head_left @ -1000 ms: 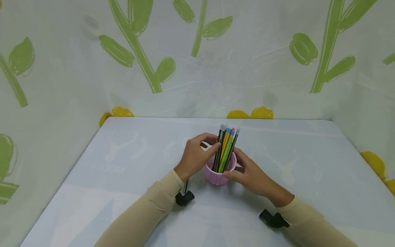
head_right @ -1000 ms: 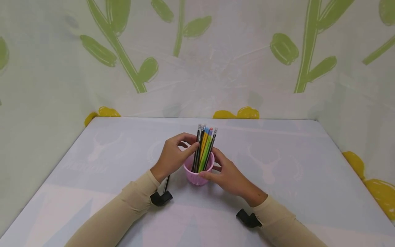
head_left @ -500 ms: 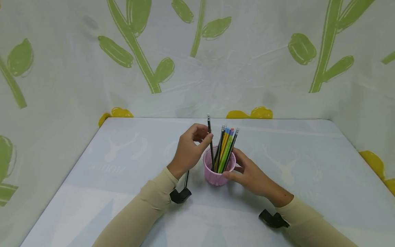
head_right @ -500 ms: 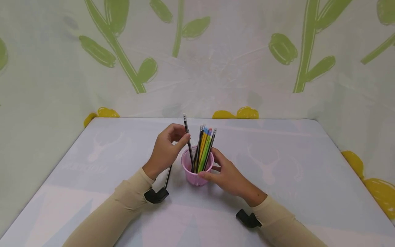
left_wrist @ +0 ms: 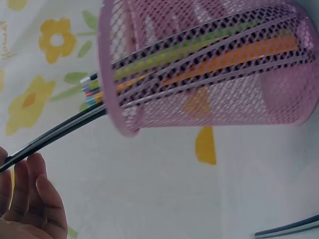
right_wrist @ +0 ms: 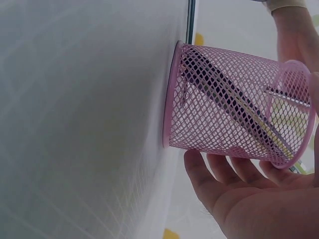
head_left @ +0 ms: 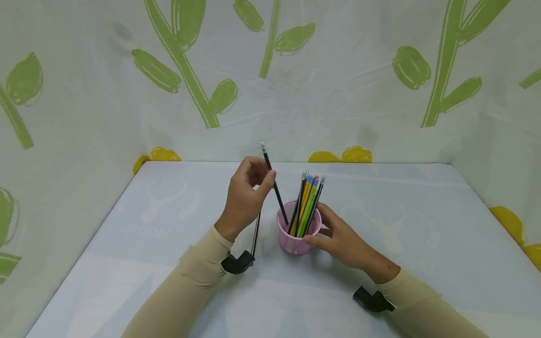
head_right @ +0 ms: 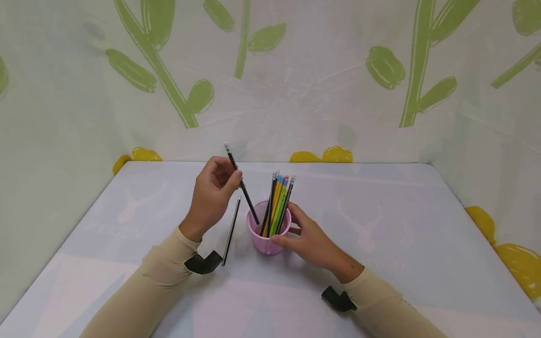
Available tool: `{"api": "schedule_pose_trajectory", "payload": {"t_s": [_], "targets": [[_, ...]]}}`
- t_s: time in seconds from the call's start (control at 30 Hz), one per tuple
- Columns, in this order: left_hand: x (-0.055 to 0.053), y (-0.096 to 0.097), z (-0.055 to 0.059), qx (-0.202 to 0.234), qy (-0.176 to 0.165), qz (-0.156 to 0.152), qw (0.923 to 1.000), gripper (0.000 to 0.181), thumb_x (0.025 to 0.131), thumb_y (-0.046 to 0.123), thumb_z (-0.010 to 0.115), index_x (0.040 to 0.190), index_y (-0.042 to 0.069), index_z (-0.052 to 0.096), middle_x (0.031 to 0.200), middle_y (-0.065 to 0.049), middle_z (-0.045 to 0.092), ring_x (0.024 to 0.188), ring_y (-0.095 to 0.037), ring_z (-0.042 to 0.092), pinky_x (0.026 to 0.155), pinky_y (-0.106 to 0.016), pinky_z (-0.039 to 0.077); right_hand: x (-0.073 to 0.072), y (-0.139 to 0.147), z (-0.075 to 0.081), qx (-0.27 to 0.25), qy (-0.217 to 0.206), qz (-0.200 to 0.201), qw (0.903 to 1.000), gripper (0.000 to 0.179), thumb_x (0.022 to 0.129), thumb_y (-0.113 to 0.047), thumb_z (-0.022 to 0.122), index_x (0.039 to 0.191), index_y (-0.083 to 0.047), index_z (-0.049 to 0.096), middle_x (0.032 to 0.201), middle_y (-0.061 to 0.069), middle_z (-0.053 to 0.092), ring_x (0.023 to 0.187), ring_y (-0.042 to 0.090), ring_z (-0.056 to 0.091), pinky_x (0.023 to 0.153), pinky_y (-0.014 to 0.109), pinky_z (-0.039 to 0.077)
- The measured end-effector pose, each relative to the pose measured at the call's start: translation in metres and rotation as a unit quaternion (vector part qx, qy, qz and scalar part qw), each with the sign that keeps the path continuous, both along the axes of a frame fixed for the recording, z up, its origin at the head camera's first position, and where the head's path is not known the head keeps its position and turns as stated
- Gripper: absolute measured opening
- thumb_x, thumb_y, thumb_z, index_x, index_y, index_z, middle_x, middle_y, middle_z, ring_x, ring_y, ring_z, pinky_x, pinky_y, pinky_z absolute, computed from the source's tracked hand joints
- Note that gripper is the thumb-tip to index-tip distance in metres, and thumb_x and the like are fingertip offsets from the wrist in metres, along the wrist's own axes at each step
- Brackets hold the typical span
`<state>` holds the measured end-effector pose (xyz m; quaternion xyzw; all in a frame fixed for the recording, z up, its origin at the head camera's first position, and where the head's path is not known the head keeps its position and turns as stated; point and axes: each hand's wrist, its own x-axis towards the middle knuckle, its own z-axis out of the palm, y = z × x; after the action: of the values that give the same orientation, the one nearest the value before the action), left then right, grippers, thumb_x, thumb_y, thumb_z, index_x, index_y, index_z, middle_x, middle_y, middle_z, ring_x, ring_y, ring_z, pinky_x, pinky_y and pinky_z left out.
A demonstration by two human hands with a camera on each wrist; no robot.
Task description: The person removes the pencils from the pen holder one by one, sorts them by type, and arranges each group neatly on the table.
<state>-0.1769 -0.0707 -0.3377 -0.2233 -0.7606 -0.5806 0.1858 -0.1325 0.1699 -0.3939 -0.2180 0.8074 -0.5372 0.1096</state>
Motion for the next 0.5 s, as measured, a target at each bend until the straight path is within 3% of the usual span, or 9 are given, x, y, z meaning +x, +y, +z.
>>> {"api": "schedule_pose_trajectory", "payload": {"t_s": [0.23, 0.43, 0.5], "targets": [[0.002, -0.010, 0.015, 0.044, 0.004, 0.002, 0.9990, 0.024, 0.100, 0.013, 0.057, 0.117, -0.002, 0.049, 0.092, -0.009, 0.058, 0.078, -0.020, 0.060, 0.075, -0.025, 0.053, 0.000, 0.001, 0.001, -0.003, 0.003, -0.001, 1.0000, 0.081, 0.090, -0.025, 0.076, 0.155, -0.017, 0.028, 0.154, 0.011, 0.041, 0.143, 0.036, 0.042, 0.110, 0.058, 0.040], [0.003, -0.022, 0.018, 0.054, -0.029, 0.009, 0.9981, 0.024, 0.101, 0.013, 0.056, 0.118, 0.000, 0.047, 0.090, -0.008, 0.060, 0.074, -0.032, 0.059, 0.071, -0.025, 0.053, 0.001, -0.001, 0.000, 0.001, -0.005, -0.004, 1.0000, 0.082, 0.089, -0.025, 0.076, 0.155, -0.016, 0.028, 0.155, 0.013, 0.040, 0.143, 0.039, 0.041, 0.109, 0.058, 0.040], [0.003, -0.026, 0.016, 0.056, -0.045, 0.008, 0.9974, 0.023, 0.101, 0.014, 0.056, 0.118, 0.001, 0.047, 0.089, -0.008, 0.059, 0.072, -0.031, 0.058, 0.070, -0.025, 0.053, 0.000, -0.001, 0.000, 0.000, -0.002, -0.003, 1.0000, 0.082, 0.090, -0.025, 0.076, 0.155, -0.014, 0.028, 0.155, 0.015, 0.040, 0.142, 0.040, 0.042, 0.109, 0.058, 0.041]]}}
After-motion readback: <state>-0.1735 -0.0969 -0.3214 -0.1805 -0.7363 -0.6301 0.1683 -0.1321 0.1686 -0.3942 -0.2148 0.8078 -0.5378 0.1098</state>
